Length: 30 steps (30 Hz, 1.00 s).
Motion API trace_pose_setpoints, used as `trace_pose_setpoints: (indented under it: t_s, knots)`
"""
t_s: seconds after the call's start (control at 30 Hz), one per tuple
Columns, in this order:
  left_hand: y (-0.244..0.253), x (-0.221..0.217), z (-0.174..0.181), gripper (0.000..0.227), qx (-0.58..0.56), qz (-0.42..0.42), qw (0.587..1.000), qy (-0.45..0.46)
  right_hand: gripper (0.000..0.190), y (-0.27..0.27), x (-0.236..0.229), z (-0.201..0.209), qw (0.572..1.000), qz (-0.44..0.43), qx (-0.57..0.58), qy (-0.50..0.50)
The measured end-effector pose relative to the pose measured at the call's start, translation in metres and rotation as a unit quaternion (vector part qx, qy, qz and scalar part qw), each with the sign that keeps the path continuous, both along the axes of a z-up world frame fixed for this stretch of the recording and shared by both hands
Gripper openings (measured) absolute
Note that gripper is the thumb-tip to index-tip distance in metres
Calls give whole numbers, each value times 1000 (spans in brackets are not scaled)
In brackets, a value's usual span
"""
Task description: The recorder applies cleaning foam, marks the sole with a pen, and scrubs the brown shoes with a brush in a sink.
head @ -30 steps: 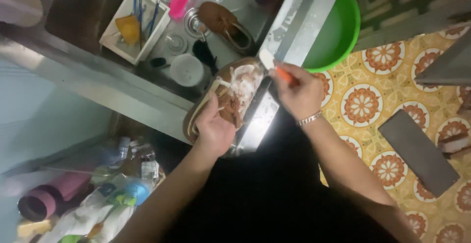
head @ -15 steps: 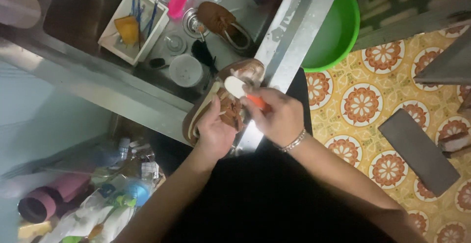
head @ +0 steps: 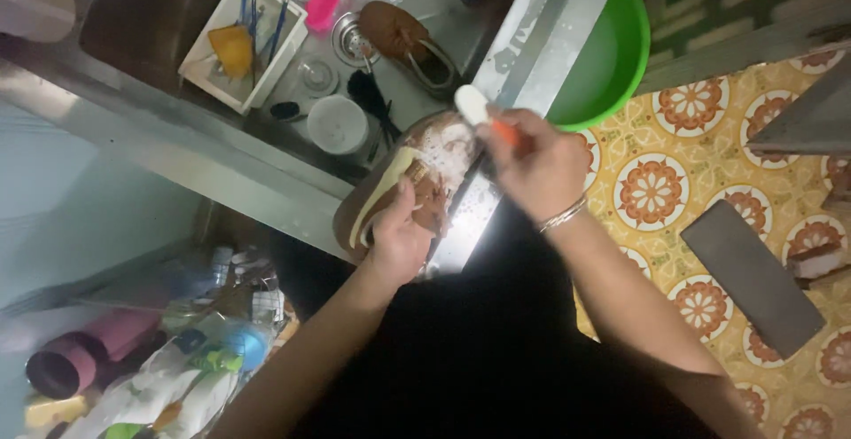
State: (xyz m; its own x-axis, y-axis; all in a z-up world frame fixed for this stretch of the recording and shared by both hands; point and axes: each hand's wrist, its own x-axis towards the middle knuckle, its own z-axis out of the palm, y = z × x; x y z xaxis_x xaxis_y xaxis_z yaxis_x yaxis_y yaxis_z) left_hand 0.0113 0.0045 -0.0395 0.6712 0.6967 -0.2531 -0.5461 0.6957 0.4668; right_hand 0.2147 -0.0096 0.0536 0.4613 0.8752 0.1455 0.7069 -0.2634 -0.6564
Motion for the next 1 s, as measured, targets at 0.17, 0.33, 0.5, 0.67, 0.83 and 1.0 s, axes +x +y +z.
trace_pose_setpoints:
  t_s: [0.17,0.33,0.5,0.67,0.83,1.0]
  knots:
    - [0,4,6,49,-70,7,997,24,18,-14,-15,2,993,111,36,-14]
    - [0,-2,-8,58,-28,-23,999,-5,21,-4,2,9,1000,-5,-9,-9]
    - [7,6,24,53,-19,-19,998,53,23,-17,-30,26,990,128,58,-16]
    - [14,2,12,57,-45,-23,998,34,20,-5,-5,1,999,7,-1,-39]
    - [19,3,27,58,45,-28,998,-29,20,-16,-25,2,992,91,89,-4]
    - [20,2,21,65,-36,-20,999,3,21,-13,2,-14,995,8,71,67]
